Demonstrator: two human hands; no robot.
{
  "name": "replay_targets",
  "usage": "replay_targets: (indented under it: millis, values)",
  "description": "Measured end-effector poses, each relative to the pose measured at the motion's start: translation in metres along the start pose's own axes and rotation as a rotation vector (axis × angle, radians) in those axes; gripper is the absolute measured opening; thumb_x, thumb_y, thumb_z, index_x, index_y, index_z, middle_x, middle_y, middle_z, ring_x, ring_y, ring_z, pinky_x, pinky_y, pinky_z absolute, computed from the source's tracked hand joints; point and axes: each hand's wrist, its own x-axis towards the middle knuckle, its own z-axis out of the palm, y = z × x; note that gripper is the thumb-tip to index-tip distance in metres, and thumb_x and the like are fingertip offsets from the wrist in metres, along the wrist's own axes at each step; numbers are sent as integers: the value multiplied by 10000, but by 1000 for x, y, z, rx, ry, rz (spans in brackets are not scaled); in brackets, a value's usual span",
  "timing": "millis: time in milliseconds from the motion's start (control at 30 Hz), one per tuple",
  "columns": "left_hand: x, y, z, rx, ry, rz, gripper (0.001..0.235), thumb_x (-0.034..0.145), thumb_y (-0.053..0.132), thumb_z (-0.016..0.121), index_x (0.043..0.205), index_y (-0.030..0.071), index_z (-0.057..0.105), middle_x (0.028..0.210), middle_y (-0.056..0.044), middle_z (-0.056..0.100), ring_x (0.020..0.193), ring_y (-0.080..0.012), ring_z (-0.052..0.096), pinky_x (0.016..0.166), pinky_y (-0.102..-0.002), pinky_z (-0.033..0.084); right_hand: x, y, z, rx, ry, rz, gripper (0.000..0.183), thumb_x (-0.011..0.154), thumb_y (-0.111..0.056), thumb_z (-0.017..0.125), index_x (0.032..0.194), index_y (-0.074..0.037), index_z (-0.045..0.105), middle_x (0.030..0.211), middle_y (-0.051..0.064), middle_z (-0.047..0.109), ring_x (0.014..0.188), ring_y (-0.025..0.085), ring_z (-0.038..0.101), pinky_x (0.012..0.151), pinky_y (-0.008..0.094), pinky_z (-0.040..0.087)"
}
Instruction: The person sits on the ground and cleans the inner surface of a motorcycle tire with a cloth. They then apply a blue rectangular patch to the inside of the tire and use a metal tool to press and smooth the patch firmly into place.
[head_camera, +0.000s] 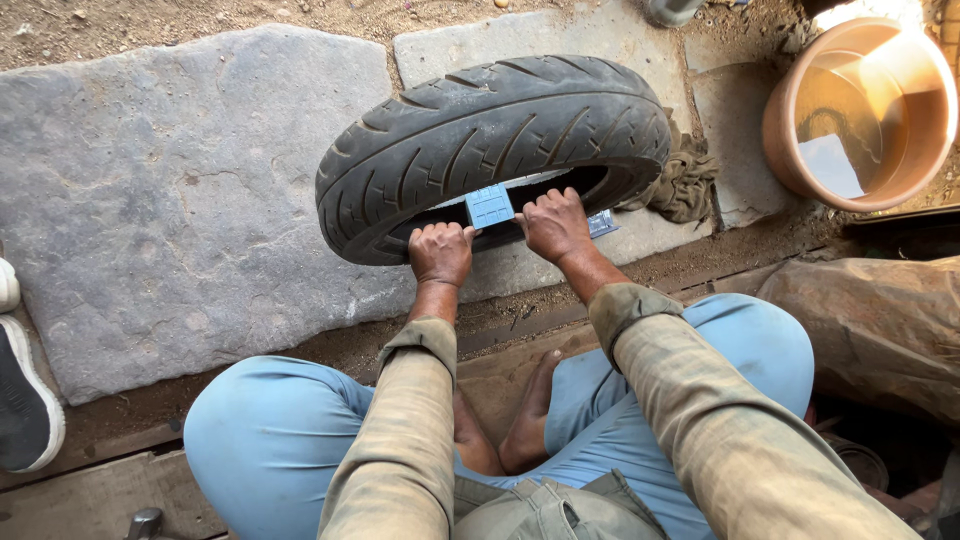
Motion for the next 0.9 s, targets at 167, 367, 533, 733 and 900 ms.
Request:
replay_targets:
  millis: [167,367,533,733,900]
  values:
    - [0,0,-10,-36,-36,-11,417,924,542,680,740,171,727,705,-22,695,691,-222,679,698,-405,498,3,7,-6,57,-53,-27,384,1028,-404,601,780,-127,697,749,79,679,779,253,618,813,440,434]
    - [13,-7,-58,-35,-341,47,675,864,650,704,1327,179,563,823,-58,709,762,-210,679,732,-375,505,2,7,-39,143,-36,-93,444,890,-380,720,1258,-165,598,883,69,694,901,257,634,869,428,415]
    - [-1,-22,-62,32,-269,289,951,767,451,774,1589,402,298,904,-32,683,842,-201,670,753,-372,507,-8,-1,-37,48,-117,-203,814,856,-298,726,1584,-316,361,905,30,646,909,229,614,918,430,385]
    - [-12,-26,-12,-9,-109,309,747,896,88,620,1539,423,440,883,-36,659,822,-204,668,746,-389,517,-16,3,5,-130,-28,-261,745,893,-62,600,1579,-306,442,877,-15,626,912,191,611,932,418,388]
    - [-13,-28,-13,-99,-140,291,662,891,117,657,1467,425,551,910,-31,652,877,-225,650,773,-409,505,-16,1,8,-109,-14,-273,655,889,-77,572,1505,-298,542,884,1,634,928,201,610,929,415,385]
